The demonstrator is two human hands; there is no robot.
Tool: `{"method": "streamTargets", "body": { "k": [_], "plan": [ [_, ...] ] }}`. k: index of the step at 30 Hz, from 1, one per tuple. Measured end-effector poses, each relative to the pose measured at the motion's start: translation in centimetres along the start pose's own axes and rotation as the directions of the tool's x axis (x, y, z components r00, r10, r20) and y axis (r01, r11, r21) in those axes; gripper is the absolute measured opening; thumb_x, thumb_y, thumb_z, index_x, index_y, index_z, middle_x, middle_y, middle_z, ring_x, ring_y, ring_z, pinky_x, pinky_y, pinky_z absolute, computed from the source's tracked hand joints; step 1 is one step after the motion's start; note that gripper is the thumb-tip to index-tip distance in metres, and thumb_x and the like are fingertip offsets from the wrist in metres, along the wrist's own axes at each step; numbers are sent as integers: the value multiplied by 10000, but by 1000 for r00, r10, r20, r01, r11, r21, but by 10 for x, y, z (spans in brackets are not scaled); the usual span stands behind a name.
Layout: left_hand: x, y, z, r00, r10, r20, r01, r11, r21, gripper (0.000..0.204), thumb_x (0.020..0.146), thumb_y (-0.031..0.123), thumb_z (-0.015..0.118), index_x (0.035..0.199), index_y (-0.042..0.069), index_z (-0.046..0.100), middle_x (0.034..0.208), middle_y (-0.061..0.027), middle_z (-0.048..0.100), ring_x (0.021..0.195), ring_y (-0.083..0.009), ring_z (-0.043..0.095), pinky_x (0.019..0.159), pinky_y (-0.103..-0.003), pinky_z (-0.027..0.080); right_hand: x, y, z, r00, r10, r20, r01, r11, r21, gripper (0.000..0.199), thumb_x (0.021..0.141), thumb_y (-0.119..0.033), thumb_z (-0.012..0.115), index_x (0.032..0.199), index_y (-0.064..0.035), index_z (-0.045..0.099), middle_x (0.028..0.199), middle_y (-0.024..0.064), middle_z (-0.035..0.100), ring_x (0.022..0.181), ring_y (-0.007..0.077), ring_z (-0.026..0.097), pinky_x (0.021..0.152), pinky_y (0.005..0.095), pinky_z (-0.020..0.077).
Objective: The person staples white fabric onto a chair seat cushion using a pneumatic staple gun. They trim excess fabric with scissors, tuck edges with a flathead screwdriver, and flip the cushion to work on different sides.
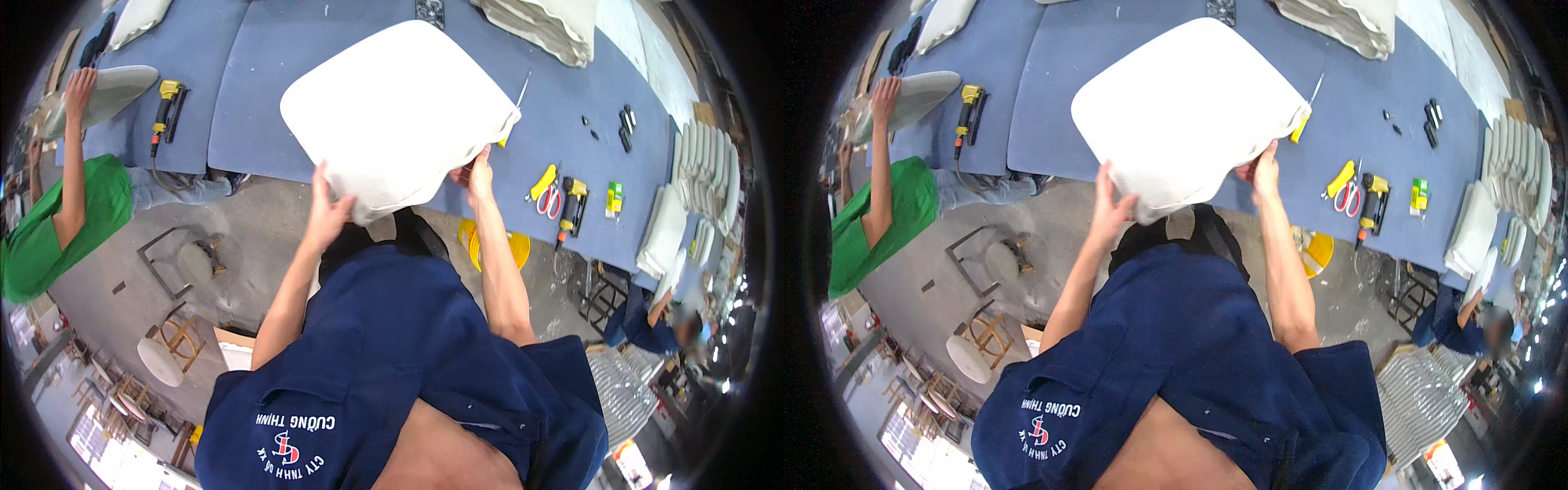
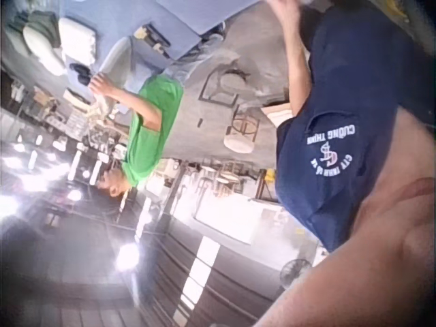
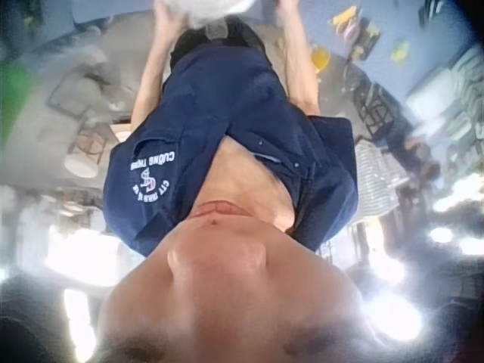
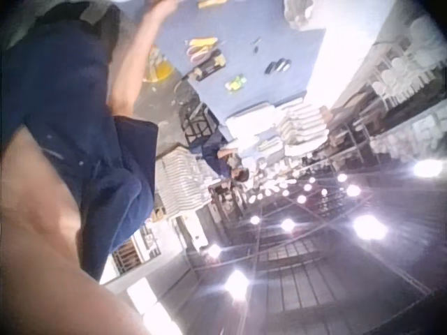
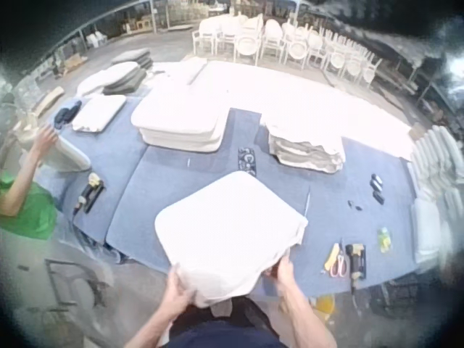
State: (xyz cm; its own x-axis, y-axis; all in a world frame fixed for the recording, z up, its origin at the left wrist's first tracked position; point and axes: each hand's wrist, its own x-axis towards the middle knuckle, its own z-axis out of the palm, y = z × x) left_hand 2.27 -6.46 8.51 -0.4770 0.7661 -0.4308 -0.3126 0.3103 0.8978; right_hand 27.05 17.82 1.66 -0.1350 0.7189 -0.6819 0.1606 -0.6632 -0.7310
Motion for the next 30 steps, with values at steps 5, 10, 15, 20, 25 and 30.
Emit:
{"method": "streamTargets", "body": {
  "k": [5,10,15,20,25,30],
  "plan": [
    [14,-65,-6,969,215,120,-234,654,720,619,930,65,690,1523,115,521,1613,-388,287,1397,-524,481,1140,-584,412,-47,67,-49,988,-36,148,102,879,-466,559,1087,-541,540,1032,-35,771,760,42,711,647,141,659,629,299,541],
    [43,-39,5,800,350,487,-587,293,755,448,902,277,753,1316,136,655,1669,-331,313,1554,-563,240,1249,-665,199,-95,113,3,996,74,44,-57,947,-316,562,1016,-587,628,1028,-39,755,765,25,684,639,121,653,601,281,500],
    [65,-35,65,703,15,711,-699,200,687,645,769,481,861,1266,124,661,1700,-309,283,1578,-593,155,1210,-799,90,-53,141,35,994,-82,-66,32,836,-548,443,957,-408,633,850,11,727,715,103,705,690,209,685,670,401,519],
    [41,-58,108,801,137,582,-589,7,808,737,701,492,866,1259,53,666,1699,-306,291,1551,-636,167,1154,-862,99,-74,108,29,990,-120,-69,59,815,-576,430,926,-376,611,894,34,738,783,165,739,783,264,732,764,429,544],
    [58,-148,127,800,494,341,-454,125,882,347,861,241,721,1136,32,678,1669,-265,390,1550,-596,240,1174,-836,137,-55,76,30,992,2,125,96,630,-771,419,929,-400,583,987,-41,791,989,235,771,1023,423,744,905,495,558],
    [52,-122,131,817,497,292,-442,216,871,163,909,199,759,944,71,663,1634,-178,492,1569,-516,283,1221,-765,165,-50,49,-25,880,117,461,41,947,-320,310,986,-344,651,1051,-65,770,934,142,774,858,301,744,869,454,582]
  ]
}}
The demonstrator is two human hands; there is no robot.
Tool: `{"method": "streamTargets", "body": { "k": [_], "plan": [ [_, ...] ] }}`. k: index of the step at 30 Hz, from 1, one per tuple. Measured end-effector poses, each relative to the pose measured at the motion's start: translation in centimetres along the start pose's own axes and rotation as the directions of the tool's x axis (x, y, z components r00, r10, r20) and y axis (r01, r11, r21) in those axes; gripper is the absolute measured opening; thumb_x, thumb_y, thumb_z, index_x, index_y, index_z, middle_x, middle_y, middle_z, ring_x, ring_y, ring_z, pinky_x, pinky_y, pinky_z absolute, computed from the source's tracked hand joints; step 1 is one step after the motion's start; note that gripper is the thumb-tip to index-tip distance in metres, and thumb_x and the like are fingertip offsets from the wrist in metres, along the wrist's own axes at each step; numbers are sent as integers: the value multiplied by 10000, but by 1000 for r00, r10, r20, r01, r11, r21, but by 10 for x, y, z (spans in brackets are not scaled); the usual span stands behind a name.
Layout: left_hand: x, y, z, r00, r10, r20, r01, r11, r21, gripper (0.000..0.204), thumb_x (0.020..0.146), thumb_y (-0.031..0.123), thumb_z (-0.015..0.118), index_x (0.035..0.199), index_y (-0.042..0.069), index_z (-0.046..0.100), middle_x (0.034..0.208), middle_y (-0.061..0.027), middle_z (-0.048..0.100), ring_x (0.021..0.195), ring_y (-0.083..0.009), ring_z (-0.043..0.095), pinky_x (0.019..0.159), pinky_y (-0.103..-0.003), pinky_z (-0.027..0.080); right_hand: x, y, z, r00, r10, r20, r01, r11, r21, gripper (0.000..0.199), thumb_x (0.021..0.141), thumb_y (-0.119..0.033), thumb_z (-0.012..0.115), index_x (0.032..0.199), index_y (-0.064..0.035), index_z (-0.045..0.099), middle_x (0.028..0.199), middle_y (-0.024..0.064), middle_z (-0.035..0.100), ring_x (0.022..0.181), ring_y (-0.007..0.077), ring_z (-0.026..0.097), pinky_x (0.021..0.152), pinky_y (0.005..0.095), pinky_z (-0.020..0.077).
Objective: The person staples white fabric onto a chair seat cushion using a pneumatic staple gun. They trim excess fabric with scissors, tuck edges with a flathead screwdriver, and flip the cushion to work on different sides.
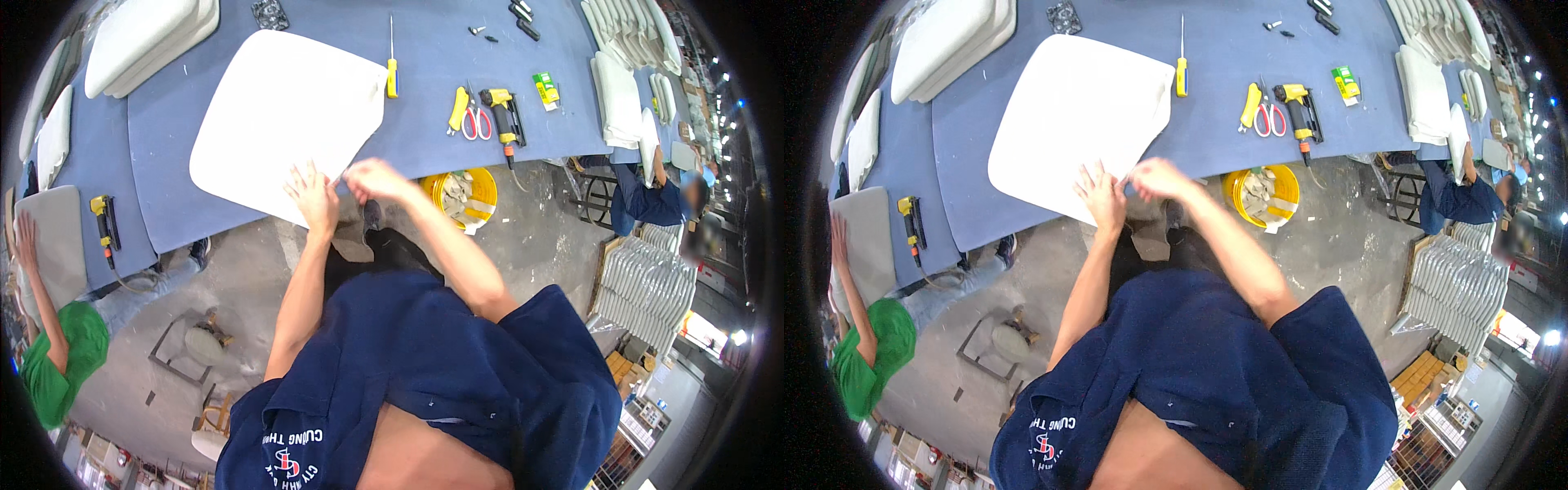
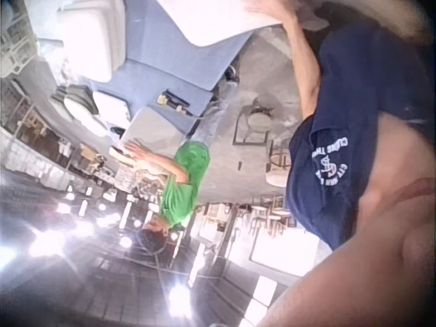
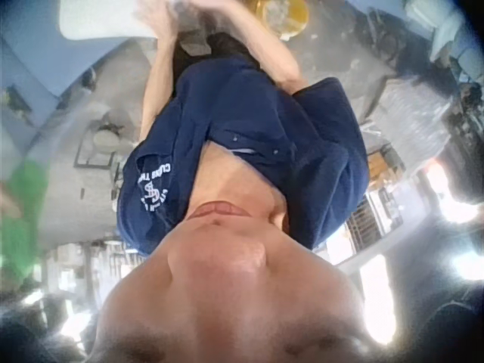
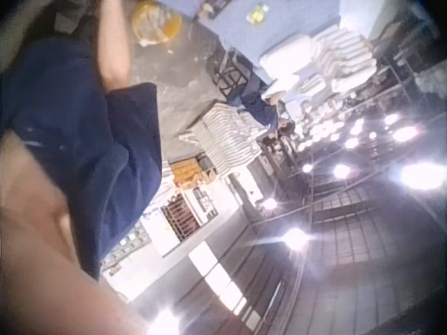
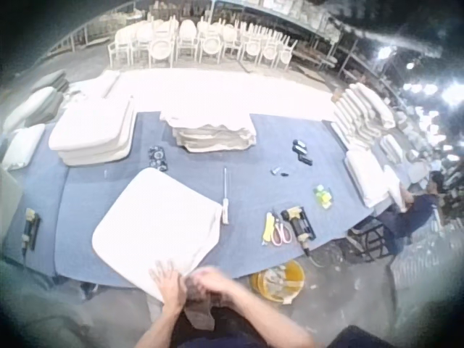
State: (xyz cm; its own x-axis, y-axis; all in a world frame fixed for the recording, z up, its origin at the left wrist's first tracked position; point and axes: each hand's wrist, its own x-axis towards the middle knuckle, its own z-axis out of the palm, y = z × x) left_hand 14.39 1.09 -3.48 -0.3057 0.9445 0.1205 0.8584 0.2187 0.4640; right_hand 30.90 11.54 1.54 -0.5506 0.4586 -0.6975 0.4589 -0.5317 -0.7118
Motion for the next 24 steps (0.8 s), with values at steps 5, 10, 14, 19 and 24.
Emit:
{"method": "streamTargets", "body": {
  "k": [5,10,14,19,24],
  "plan": [
    [3,6,-9,997,-54,48,55,998,-33,221,919,261,790,886,76,672,1515,-153,623,1506,-471,430,1227,-727,222,-36,60,-239,196,-689,-698,-652,440,-617,509,899,-363,729,1309,-78,632,1310,231,640,1216,397,630,982,537,540],
    [12,8,-18,991,-108,79,109,994,-13,252,917,281,785,875,58,677,1498,-150,634,1476,-430,498,1234,-680,264,-30,95,-372,402,-161,-901,-661,630,-408,927,892,-355,716,1622,-41,240,1474,309,553,1343,491,582,1105,579,498],
    [13,8,-25,981,-126,146,127,992,6,252,919,285,775,876,58,677,1529,-137,608,1476,-411,504,1235,-662,287,-37,92,-394,471,-212,-856,-461,768,-444,987,827,-393,783,1584,29,310,1329,401,635,1226,451,680,1066,491,523],
    [12,3,-28,979,-149,141,145,989,40,256,912,287,774,857,61,670,1532,-133,607,1462,-403,520,1228,-641,326,-79,31,-247,507,-503,-699,19,818,-575,398,930,-337,746,1178,-26,738,1059,160,806,1016,361,775,921,455,582],
    [19,6,-32,981,-110,159,107,994,27,273,882,288,801,814,67,656,1492,-135,637,1419,-402,565,1212,-603,389,-85,43,-68,820,-552,-149,360,701,-616,531,744,-163,868,1237,-76,692,1054,222,778,1012,372,775,848,448,604]
  ]
}}
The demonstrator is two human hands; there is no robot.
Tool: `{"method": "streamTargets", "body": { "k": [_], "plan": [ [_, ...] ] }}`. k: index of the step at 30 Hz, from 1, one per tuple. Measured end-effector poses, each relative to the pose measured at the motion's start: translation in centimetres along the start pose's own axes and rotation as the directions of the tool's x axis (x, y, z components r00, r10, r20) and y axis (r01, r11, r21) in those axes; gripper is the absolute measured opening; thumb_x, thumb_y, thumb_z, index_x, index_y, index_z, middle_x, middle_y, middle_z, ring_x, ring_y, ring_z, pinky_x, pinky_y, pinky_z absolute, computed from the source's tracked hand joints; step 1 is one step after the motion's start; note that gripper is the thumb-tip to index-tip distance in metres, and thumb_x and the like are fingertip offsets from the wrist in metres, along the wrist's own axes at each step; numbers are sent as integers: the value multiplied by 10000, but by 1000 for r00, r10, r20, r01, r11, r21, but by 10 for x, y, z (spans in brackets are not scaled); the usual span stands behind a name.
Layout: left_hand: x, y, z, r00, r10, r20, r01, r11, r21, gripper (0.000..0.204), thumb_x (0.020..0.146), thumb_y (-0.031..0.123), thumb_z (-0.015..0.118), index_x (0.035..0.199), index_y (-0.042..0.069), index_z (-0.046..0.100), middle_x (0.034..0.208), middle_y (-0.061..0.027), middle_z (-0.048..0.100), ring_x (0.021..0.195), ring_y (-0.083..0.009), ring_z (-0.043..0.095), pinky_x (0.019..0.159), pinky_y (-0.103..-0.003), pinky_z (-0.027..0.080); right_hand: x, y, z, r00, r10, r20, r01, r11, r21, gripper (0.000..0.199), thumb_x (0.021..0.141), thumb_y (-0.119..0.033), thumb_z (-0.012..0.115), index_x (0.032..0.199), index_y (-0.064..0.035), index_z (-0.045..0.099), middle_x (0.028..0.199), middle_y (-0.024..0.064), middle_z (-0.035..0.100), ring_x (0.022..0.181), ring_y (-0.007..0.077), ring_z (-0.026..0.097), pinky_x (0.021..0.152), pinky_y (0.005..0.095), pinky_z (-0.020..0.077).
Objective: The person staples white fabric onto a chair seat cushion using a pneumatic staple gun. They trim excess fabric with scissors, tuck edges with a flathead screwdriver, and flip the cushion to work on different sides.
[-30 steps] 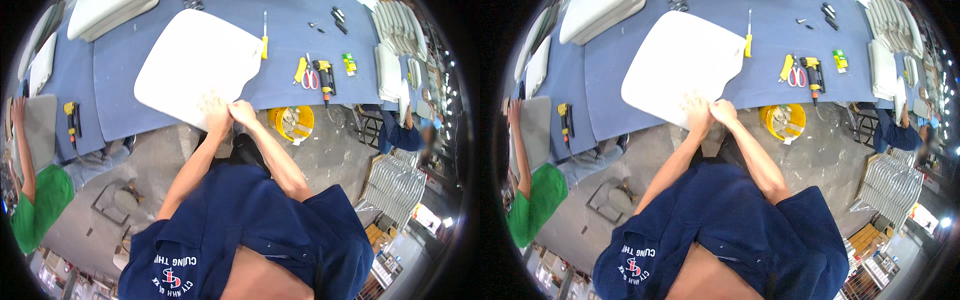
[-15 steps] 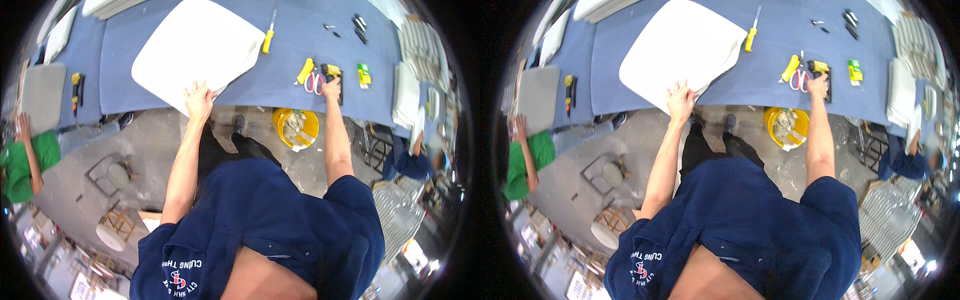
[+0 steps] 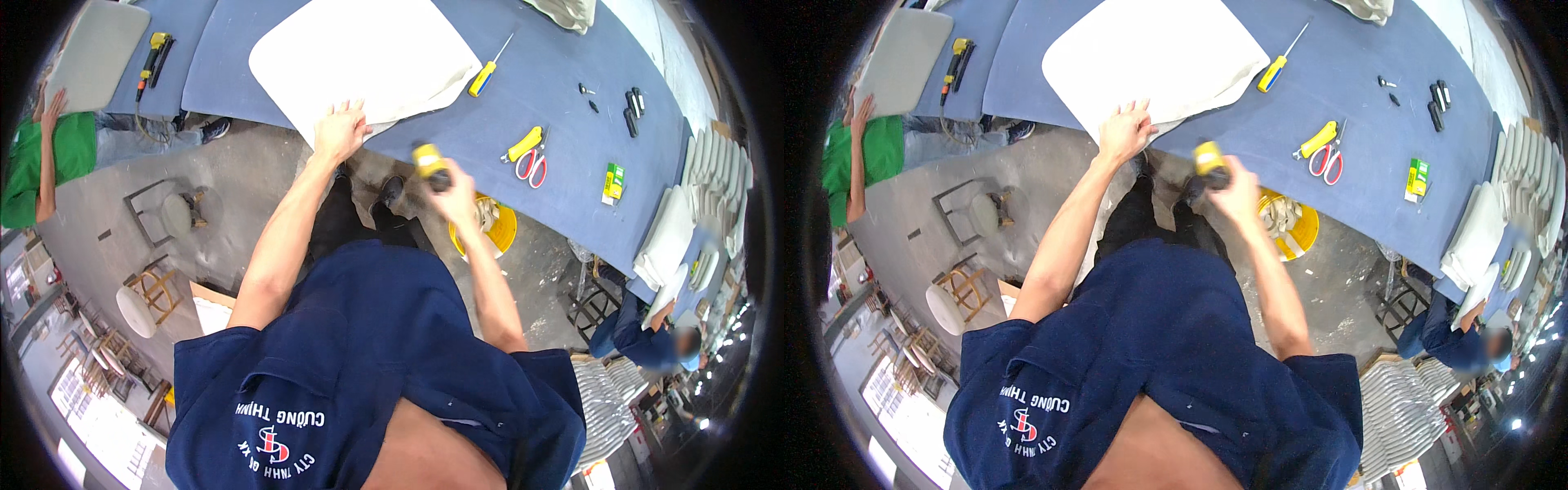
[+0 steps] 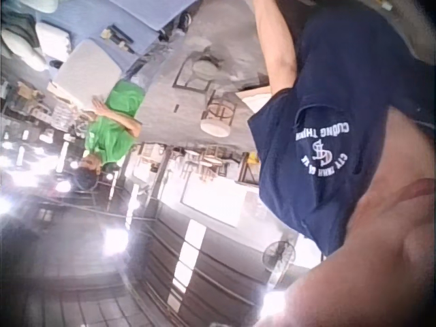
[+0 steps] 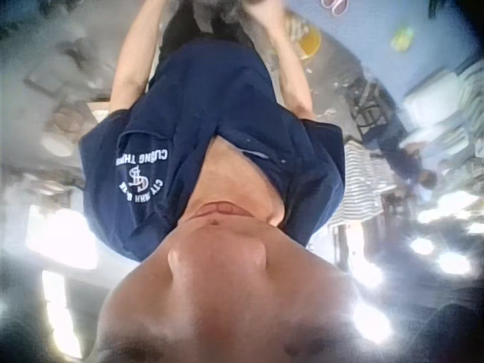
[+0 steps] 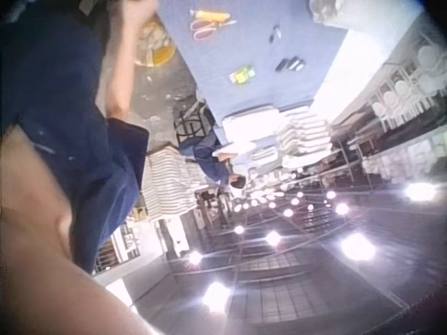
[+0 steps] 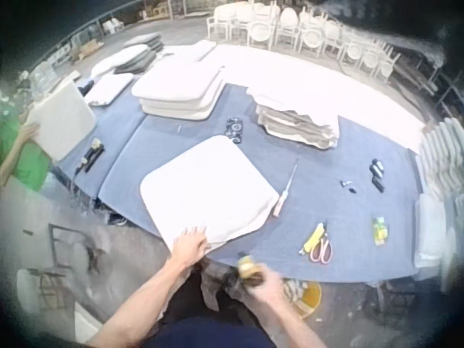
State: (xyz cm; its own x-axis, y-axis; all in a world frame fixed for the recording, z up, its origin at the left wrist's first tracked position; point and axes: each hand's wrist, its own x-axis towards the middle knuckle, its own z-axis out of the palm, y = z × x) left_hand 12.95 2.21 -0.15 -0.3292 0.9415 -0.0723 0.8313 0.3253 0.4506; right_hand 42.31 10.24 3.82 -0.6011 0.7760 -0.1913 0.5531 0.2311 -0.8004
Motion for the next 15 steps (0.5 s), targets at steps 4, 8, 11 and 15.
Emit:
{"method": "streamTargets", "body": {
  "k": [4,8,11,15],
  "plan": [
    [0,-5,3,1000,-7,-29,6,1000,-19,284,870,309,811,816,74,661,1468,-133,653,1395,-370,594,1195,-572,428,7,-25,74,997,51,60,-47,997,-66,500,760,-219,854,1228,-100,721,973,253,761,946,460,735,813,525,588],
    [-1,-7,6,998,-28,-62,24,998,-55,283,857,314,819,825,76,668,1421,-129,686,1367,-353,620,1183,-558,448,21,-35,90,986,94,137,-91,995,-32,419,784,-215,827,1176,-94,741,940,258,755,931,477,723,800,545,577],
    [1,-9,7,994,-5,-105,-1,999,-54,274,851,310,820,842,74,682,1379,-125,711,1344,-357,637,1165,-558,466,25,-39,93,980,130,150,-125,991,-45,386,795,-218,816,1153,-93,741,935,259,752,926,483,718,796,545,575],
    [0,-9,5,993,17,-119,-24,998,-59,263,851,304,819,875,66,709,1374,-124,715,1325,-358,650,1136,-550,491,31,-47,92,972,174,156,-164,984,-75,353,801,-223,808,1123,-95,740,925,251,752,916,488,715,793,549,571]
  ]
}}
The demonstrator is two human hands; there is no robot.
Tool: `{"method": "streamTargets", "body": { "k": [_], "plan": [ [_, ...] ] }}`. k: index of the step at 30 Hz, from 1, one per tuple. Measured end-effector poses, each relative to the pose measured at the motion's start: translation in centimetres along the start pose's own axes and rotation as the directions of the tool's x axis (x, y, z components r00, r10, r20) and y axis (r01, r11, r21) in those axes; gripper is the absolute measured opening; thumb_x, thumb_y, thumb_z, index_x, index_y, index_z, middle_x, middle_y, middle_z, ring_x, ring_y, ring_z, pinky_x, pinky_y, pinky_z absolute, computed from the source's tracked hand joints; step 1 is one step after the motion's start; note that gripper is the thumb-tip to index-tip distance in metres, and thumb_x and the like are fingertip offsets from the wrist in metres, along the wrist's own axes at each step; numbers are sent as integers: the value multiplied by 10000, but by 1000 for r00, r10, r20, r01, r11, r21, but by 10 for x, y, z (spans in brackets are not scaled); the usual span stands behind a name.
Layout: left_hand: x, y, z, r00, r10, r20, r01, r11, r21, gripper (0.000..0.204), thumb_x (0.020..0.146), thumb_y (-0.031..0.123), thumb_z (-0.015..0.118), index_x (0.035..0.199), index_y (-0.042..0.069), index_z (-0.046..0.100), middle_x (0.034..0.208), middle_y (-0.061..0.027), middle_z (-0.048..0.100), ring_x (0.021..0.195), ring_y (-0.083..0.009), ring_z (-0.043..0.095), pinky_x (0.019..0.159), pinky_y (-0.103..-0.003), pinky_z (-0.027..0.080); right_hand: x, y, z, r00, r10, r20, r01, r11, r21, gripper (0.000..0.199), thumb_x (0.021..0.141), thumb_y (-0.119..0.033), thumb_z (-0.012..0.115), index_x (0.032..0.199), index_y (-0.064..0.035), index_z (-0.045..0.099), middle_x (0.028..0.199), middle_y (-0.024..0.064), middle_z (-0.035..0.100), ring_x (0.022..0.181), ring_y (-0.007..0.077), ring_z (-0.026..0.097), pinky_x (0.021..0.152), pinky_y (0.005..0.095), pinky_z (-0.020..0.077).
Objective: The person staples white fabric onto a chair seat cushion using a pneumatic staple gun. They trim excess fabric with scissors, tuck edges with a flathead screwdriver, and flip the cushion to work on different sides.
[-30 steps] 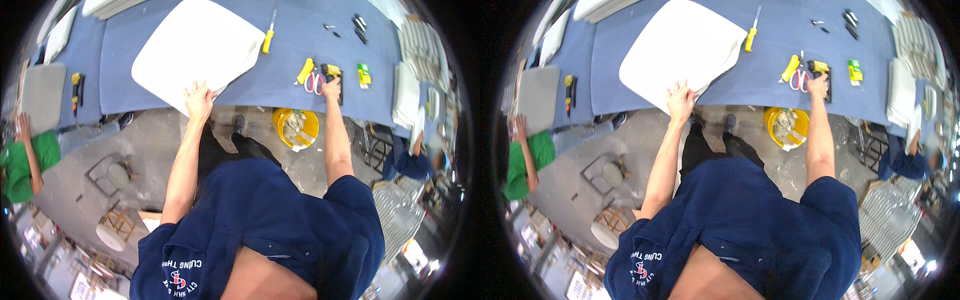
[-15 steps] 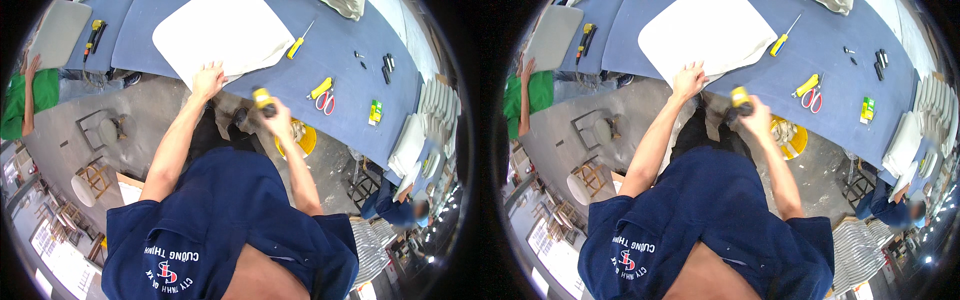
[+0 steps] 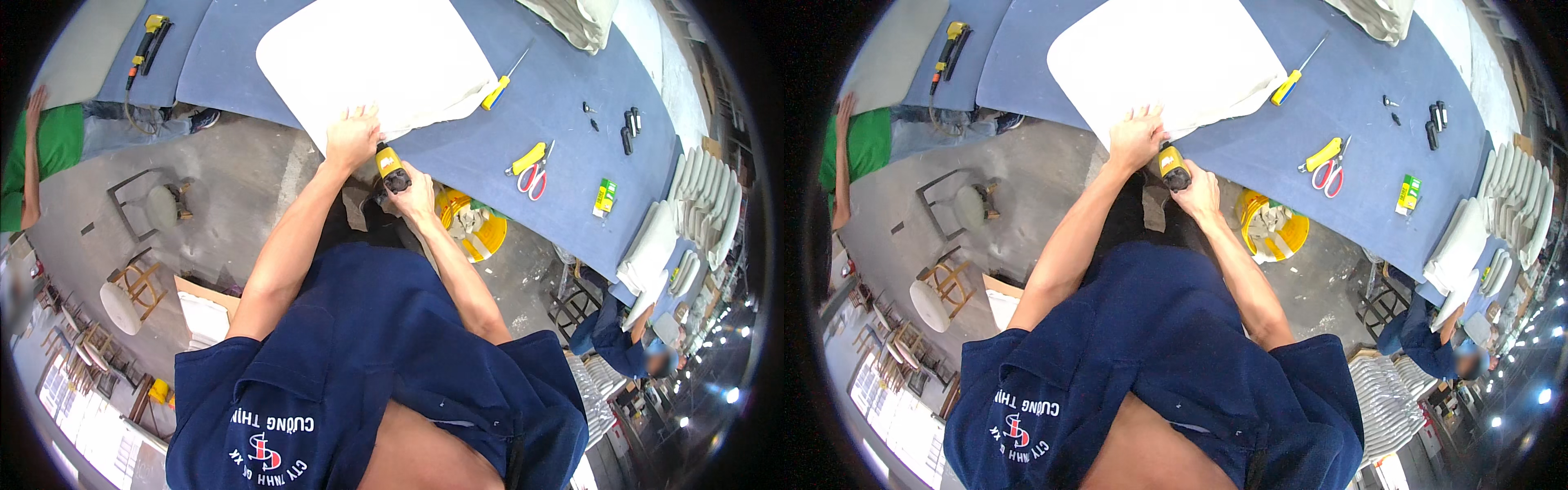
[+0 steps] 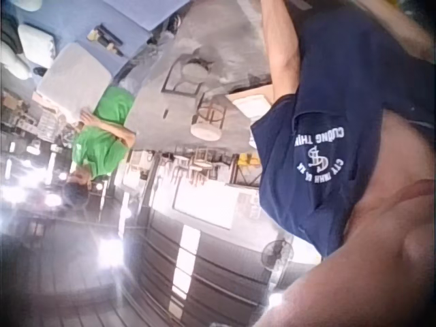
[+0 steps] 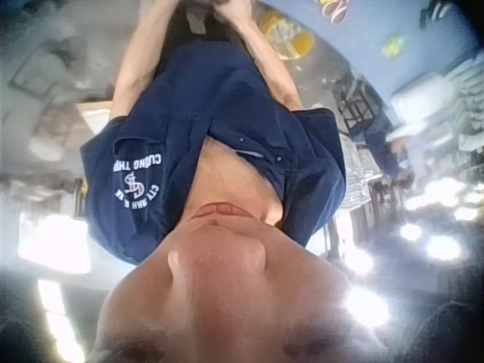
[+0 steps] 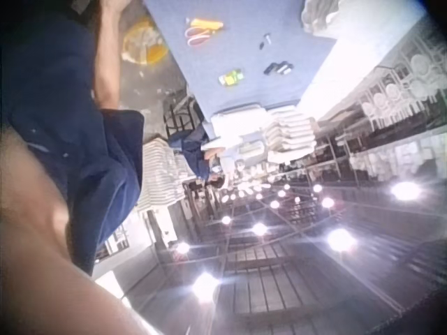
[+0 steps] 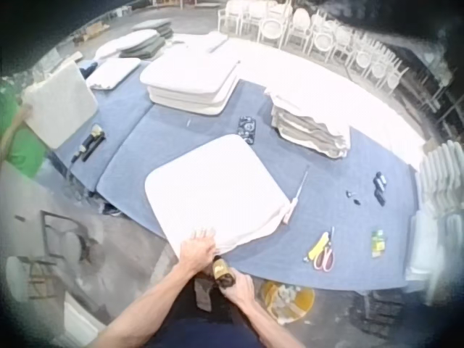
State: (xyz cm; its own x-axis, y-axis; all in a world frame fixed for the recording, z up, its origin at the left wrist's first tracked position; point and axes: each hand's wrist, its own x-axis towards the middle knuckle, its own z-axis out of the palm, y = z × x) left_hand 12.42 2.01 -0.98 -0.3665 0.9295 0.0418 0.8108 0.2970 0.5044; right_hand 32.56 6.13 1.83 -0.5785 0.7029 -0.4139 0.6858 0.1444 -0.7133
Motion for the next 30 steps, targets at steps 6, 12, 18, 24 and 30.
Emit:
{"method": "streamTargets", "body": {
  "k": [6,12,18,24,30],
  "plan": [
    [-1,1,-3,1000,30,-1,-30,999,30,238,873,281,798,902,57,724,1428,-123,685,1327,-355,646,1102,-526,521,8,-13,-5,996,65,58,-63,998,-30,341,805,-219,794,1115,-86,742,928,247,757,933,476,724,818,544,573],
    [-7,-1,-3,994,64,85,-70,995,68,217,928,271,744,960,57,729,1476,-126,652,1395,-379,580,1179,-552,428,11,-8,0,993,102,59,-99,994,-53,355,829,-255,788,1107,-36,760,964,253,763,974,448,743,833,494,582],
    [-34,-45,-41,986,123,111,-131,989,65,193,950,243,735,932,62,672,1549,-115,594,1491,-376,474,1245,-590,323,-31,28,-55,981,90,-171,-92,996,-1,494,799,-284,817,1229,-70,704,1036,233,778,1017,435,749,909,504,596],
    [-15,-16,-66,985,54,165,-74,990,118,158,927,199,722,1035,92,679,1332,-134,678,1294,-364,602,1089,-536,458,-11,111,-91,793,257,-552,-373,921,-108,629,886,-328,753,1416,-46,561,1326,322,635,1203,486,634,1030,590,497],
    [74,35,-9,885,368,286,-334,928,-162,160,941,188,647,1074,107,681,1088,-127,724,1114,-360,666,988,-474,512,16,55,-58,700,88,-709,-180,982,-56,433,913,-422,725,1148,-59,723,1205,184,728,1111,361,684,989,502,526]
  ]
}}
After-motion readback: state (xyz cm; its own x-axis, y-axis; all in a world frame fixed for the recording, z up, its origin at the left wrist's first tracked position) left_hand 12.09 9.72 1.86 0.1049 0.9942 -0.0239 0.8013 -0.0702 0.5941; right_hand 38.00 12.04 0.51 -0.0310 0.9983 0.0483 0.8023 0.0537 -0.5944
